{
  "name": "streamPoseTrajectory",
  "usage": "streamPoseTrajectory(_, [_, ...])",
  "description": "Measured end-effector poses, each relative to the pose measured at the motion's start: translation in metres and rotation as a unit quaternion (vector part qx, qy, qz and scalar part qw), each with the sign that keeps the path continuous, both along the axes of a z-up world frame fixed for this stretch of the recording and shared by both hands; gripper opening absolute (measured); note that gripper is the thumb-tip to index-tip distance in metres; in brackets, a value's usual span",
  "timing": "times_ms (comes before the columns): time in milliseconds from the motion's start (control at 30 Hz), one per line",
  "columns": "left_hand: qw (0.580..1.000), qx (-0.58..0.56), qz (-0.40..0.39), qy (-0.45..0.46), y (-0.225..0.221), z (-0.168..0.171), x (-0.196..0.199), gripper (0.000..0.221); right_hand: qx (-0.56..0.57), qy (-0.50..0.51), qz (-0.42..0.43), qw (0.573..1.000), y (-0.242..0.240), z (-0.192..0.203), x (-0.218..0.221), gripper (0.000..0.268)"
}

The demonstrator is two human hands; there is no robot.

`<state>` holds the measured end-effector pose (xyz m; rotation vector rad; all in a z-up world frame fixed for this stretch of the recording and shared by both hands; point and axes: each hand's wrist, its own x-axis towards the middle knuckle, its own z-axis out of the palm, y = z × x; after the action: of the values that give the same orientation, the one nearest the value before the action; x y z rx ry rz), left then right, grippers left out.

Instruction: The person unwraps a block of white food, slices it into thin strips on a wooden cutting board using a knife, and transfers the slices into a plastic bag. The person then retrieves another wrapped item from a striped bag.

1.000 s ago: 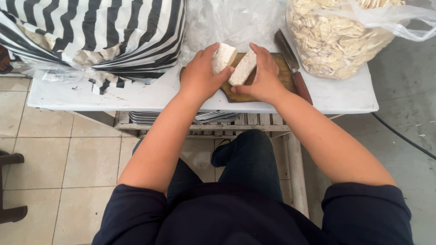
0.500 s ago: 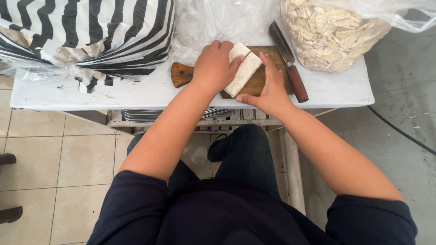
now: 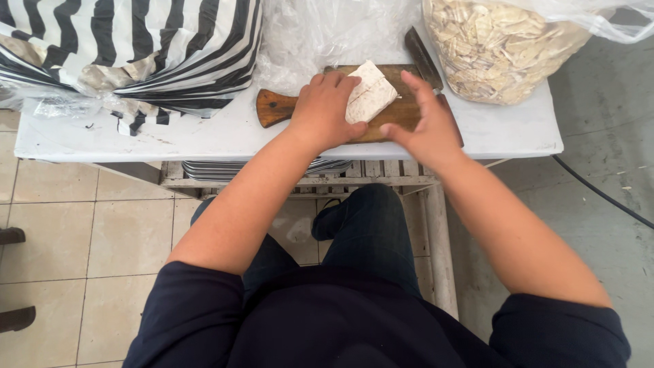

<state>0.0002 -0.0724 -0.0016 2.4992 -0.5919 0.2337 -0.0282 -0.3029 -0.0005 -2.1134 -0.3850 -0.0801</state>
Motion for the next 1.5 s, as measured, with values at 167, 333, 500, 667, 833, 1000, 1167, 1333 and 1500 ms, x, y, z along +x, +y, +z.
streamPoseTrajectory(167, [1.000, 0.004, -0.014, -0.003, 0.001, -0.002, 0.000, 0.087, 0.055, 0.022, -0.023, 0.998, -0.032, 0.022, 0.001, 0.061])
streamPoseTrajectory(333, [0.997, 0.005, -0.068, -0.036, 0.001, -0.009, 0.017, 0.084, -0.082, -0.027, -0.080, 0.993, -0.060, 0.021, -0.003, 0.064])
streamPoseTrajectory(500, [0.987, -0.048, -0.154, 0.004, -0.004, -0.017, 0.039, 0.086, -0.132, 0.012, -0.106, 0.986, -0.067, 0.004, -0.005, 0.076])
streamPoseTrajectory(667, [0.984, -0.067, -0.166, -0.012, 0.001, -0.021, 0.040, 0.087, 0.059, 0.136, -0.142, 0.979, -0.075, 0.002, -0.011, 0.068])
streamPoseTrajectory(833, [0.984, -0.079, -0.162, 0.000, 0.013, -0.022, 0.036, 0.092, 0.207, 0.180, -0.086, 0.958, -0.077, -0.004, -0.044, 0.060])
streamPoseTrajectory(1000, [0.981, -0.089, -0.173, -0.003, 0.011, -0.013, 0.032, 0.091, 0.277, 0.197, -0.087, 0.936, -0.069, -0.009, -0.059, 0.059])
streamPoseTrajectory(1167, [0.988, -0.070, -0.135, 0.007, 0.023, 0.007, 0.018, 0.100, 0.307, 0.195, -0.080, 0.928, -0.064, -0.012, -0.071, 0.060])
streamPoseTrajectory(1333, [0.993, -0.045, -0.090, 0.068, 0.033, 0.021, 0.010, 0.103, 0.305, 0.198, -0.077, 0.928, -0.062, -0.015, -0.072, 0.060])
streamPoseTrajectory(1500, [0.985, -0.080, -0.075, 0.133, 0.030, 0.023, 0.012, 0.097, 0.302, 0.193, -0.067, 0.931, -0.057, -0.013, -0.068, 0.059])
